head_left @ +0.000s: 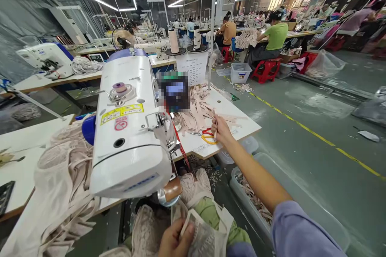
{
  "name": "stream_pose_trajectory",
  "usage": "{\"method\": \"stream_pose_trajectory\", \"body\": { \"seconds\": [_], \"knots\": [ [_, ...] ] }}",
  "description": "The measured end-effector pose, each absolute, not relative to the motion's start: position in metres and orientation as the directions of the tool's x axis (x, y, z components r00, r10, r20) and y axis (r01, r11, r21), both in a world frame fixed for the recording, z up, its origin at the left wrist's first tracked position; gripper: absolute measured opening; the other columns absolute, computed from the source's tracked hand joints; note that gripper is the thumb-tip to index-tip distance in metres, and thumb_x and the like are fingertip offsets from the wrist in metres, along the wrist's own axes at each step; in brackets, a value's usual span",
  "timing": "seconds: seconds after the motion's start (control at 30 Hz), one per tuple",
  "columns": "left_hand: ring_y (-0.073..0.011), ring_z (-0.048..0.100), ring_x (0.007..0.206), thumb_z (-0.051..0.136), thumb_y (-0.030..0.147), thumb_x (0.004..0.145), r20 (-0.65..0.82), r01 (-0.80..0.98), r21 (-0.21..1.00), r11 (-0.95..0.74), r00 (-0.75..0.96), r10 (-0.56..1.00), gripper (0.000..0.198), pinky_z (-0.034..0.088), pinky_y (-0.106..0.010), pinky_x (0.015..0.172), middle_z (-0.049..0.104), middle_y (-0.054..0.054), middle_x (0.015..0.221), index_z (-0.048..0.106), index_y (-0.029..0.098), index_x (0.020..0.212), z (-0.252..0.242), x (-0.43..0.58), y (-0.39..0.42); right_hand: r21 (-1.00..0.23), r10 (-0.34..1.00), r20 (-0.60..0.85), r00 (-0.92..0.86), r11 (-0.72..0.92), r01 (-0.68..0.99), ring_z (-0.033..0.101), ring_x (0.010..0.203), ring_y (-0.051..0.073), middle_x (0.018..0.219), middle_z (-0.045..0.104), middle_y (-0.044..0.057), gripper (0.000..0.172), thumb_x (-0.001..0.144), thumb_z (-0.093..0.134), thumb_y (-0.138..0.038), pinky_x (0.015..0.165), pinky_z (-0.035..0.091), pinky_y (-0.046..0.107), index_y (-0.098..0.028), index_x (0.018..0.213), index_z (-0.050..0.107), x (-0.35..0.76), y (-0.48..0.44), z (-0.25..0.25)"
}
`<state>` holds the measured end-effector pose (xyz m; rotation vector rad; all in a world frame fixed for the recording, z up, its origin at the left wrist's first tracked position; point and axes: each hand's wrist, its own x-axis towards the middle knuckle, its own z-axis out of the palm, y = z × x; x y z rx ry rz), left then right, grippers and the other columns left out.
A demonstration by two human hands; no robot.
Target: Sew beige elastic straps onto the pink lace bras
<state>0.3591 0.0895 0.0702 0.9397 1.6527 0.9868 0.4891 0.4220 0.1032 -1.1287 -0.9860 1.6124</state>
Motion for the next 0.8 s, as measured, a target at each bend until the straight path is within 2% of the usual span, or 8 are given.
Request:
{"method": "stream_pose_trajectory", "body": {
  "seconds": [0.1, 0.2, 0.27, 0.43, 0.57, 0.67, 0.7, 0.8],
  "knots": [
    [-0.0159, 0.043, 0.061, 0.054, 0.081, 0.073, -0.345, 0.145, 0.912, 0.383, -0.232, 0.909, 0.066, 0.035, -0.025, 0.059, 0.048, 0.000, 0.059, 0.062, 0.017, 0.064, 0.080, 0.358, 0.089, -0.850, 0.874, -0.379, -0.304, -0.459, -0.259, 0.025, 0.037, 0.004, 0.053, 0.033, -0.009, 0.035, 0.086, 0.067, -0.050, 0.031, 0.025, 0.014, -0.021, 0.075, 0.050, 0.508, 0.363, 0.081],
    [-0.0141, 0.038, 0.060, 0.057, 0.080, 0.072, -0.356, 0.095, 0.916, 0.389, -0.250, 0.900, 0.064, 0.033, -0.024, 0.057, 0.044, 0.002, 0.058, 0.061, 0.017, 0.063, 0.090, 0.357, 0.089, -0.743, 0.780, -0.471, -0.413, -0.603, -0.292, 0.016, 0.037, 0.003, 0.052, 0.030, -0.011, 0.037, 0.083, 0.071, -0.048, 0.032, 0.018, 0.013, -0.020, 0.073, 0.050, 0.520, 0.315, 0.070],
    [-0.0134, 0.037, 0.059, 0.058, 0.078, 0.073, -0.365, 0.087, 0.915, 0.395, -0.244, 0.899, 0.062, 0.033, -0.023, 0.056, 0.043, 0.002, 0.058, 0.061, 0.017, 0.063, 0.097, 0.356, 0.091, -0.687, 0.751, -0.485, -0.448, -0.644, -0.337, 0.016, 0.039, 0.003, 0.053, 0.029, -0.011, 0.035, 0.081, 0.073, -0.046, 0.033, 0.020, 0.013, -0.019, 0.074, 0.052, 0.522, 0.291, 0.071],
    [-0.0144, 0.042, 0.061, 0.059, 0.065, 0.080, -0.355, 0.122, 0.919, 0.376, -0.160, 0.921, 0.051, 0.035, -0.023, 0.056, 0.049, 0.001, 0.061, 0.064, 0.016, 0.068, 0.117, 0.359, 0.094, -0.581, 0.712, -0.440, -0.547, -0.690, -0.431, 0.027, 0.046, 0.007, 0.060, 0.032, -0.008, 0.029, 0.082, 0.072, -0.044, 0.045, 0.038, 0.017, -0.021, 0.078, 0.055, 0.508, 0.237, 0.091],
    [-0.0146, 0.048, 0.062, 0.061, 0.049, 0.082, -0.314, 0.149, 0.930, 0.336, -0.152, 0.937, 0.035, 0.038, -0.023, 0.056, 0.058, -0.001, 0.067, 0.069, 0.015, 0.079, 0.130, 0.363, 0.092, -0.449, 0.694, -0.382, -0.611, -0.717, -0.533, 0.019, 0.048, 0.010, 0.061, 0.023, -0.008, 0.021, 0.088, 0.065, -0.037, 0.046, 0.036, 0.018, -0.022, 0.079, 0.054, 0.486, 0.203, 0.106],
    [-0.0136, 0.049, 0.059, 0.064, 0.044, 0.079, -0.383, 0.097, 0.908, 0.407, -0.194, 0.903, 0.032, 0.037, -0.022, 0.053, 0.060, 0.001, 0.069, 0.066, 0.016, 0.094, 0.132, 0.363, 0.091, -0.350, 0.682, -0.379, -0.625, -0.731, -0.586, 0.019, 0.050, 0.010, 0.062, 0.021, -0.007, 0.017, 0.089, 0.064, -0.032, 0.047, 0.035, 0.017, -0.022, 0.080, 0.053, 0.474, 0.189, 0.109],
    [-0.0128, 0.046, 0.056, 0.064, 0.044, 0.079, -0.404, 0.094, 0.901, 0.425, -0.181, 0.897, 0.031, 0.035, -0.021, 0.051, 0.058, 0.002, 0.066, 0.065, 0.016, 0.093, 0.131, 0.362, 0.091, -0.330, 0.675, -0.374, -0.636, -0.738, -0.588, 0.020, 0.050, 0.010, 0.063, 0.021, -0.007, 0.017, 0.089, 0.064, -0.032, 0.047, 0.035, 0.017, -0.022, 0.080, 0.054, 0.472, 0.186, 0.108],
    [-0.0103, 0.034, 0.053, 0.059, 0.050, 0.081, -0.402, 0.150, 0.900, 0.410, -0.082, 0.912, 0.036, 0.025, -0.022, 0.049, 0.041, 0.005, 0.056, 0.053, 0.019, 0.065, 0.127, 0.359, 0.091, -0.352, 0.649, -0.351, -0.675, -0.759, -0.548, 0.030, 0.053, 0.010, 0.065, 0.032, -0.006, 0.016, 0.089, 0.065, -0.036, 0.055, 0.042, 0.019, -0.024, 0.083, 0.057, 0.474, 0.182, 0.100]
  ]
}}
